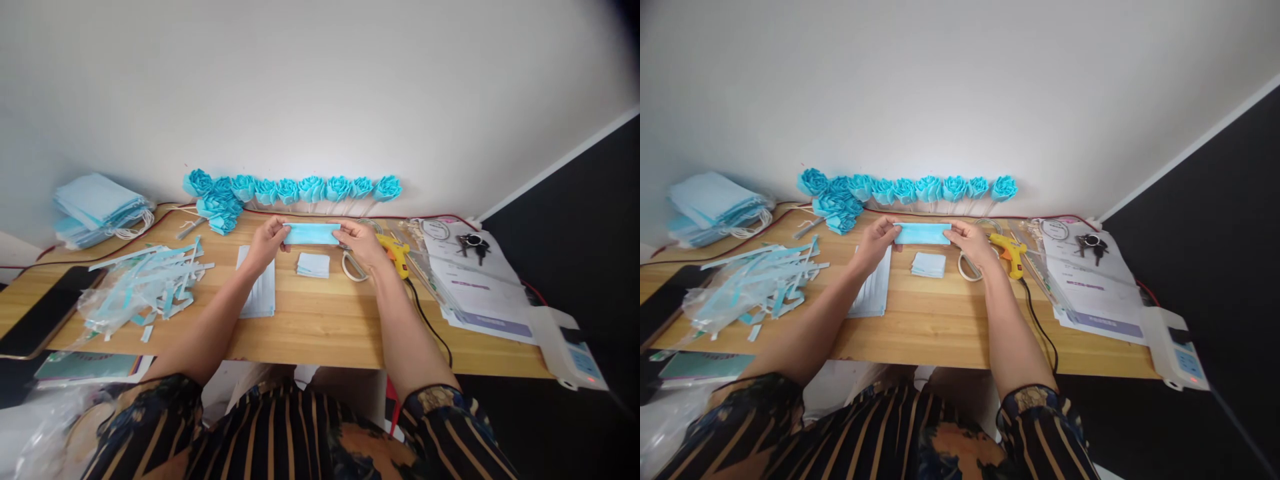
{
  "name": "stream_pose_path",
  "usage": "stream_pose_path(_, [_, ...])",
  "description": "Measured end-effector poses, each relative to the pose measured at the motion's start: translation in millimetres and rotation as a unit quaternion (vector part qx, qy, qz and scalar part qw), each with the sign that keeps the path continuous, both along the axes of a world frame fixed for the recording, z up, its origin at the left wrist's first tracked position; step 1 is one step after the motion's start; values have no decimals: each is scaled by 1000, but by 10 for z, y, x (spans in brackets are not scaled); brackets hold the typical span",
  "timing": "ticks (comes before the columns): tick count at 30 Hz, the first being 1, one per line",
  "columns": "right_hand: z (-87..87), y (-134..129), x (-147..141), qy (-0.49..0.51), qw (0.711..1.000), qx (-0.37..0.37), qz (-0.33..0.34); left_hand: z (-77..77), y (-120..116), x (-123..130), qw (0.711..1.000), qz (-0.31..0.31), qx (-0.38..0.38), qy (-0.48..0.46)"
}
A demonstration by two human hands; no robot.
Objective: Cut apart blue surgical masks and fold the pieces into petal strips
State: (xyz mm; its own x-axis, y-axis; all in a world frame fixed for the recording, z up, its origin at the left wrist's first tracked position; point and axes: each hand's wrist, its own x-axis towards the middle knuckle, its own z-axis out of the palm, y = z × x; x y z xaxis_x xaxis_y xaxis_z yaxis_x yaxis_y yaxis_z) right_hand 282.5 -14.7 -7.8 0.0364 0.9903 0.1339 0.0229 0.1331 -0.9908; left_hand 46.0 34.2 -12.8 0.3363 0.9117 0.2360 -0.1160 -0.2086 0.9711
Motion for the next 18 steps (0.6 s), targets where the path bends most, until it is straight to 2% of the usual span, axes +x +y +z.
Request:
stream_pose_path(7, [9, -2, -26, 34, 999, -17, -33, 39, -14, -25, 999, -35, 21, -15])
stream_pose_path(12, [41, -22, -23, 46, 999, -15, -18, 69, -26, -39, 999, -41, 18, -28])
stream_pose_path(18, [64, -43, -11, 61, 998, -10, -11, 31, -2, -75, 997, -57, 1, -51])
